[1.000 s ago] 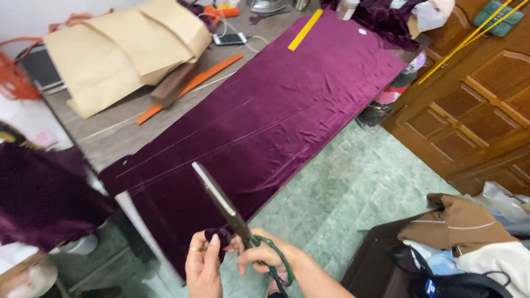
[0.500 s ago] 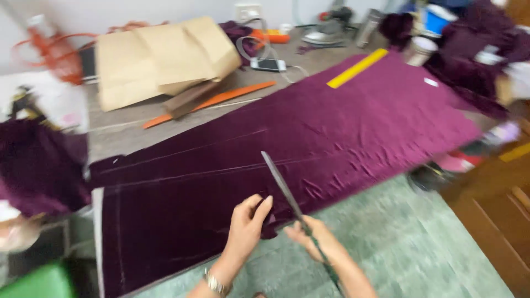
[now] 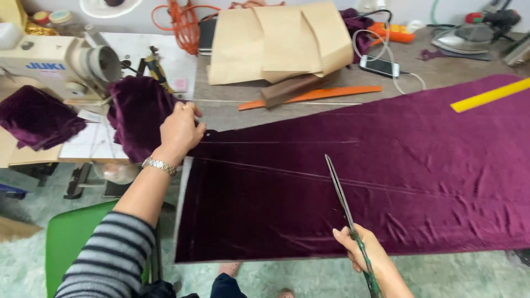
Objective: The person cuts a large piece of purple velvet fabric along chalk lines using shears. After cutting, they use a yellow ruler and a piece of chalk to measure and mark additional lines on the fabric.
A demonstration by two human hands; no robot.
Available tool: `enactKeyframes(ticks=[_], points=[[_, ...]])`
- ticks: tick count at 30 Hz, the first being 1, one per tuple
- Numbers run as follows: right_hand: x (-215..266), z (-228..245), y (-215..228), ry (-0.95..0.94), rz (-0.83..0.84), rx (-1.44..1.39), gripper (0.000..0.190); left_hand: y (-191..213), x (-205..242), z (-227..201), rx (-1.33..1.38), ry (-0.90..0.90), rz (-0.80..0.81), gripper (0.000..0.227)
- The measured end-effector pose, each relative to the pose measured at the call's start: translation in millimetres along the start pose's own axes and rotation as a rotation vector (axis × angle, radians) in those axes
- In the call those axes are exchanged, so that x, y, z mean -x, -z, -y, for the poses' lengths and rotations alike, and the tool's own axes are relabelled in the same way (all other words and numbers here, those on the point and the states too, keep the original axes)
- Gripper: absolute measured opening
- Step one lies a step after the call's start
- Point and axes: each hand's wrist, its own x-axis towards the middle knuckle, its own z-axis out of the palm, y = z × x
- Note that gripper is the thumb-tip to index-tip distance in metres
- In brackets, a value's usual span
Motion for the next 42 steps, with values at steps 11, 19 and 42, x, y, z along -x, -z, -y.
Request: enactKeyframes(ticks=[11, 19, 42], points=[[0.3, 77.1, -126.4, -0.09, 0.151, 0.074, 0.042, -47.3, -37.2, 74.7, -0.054, 0.097, 0.525, 0.07], [9.8, 100.0, -170.0, -0.213, 0.2, 0.135, 0.045, -92.4, -53.0, 99.9, 0.1, -0.102, 0.484, 0.029], [-7.9, 108.6, -212.7, -0.279, 0.496, -0.264, 0.066, -27.2, -62.1, 52.2, 0.852, 0.327, 0.732, 0.013]])
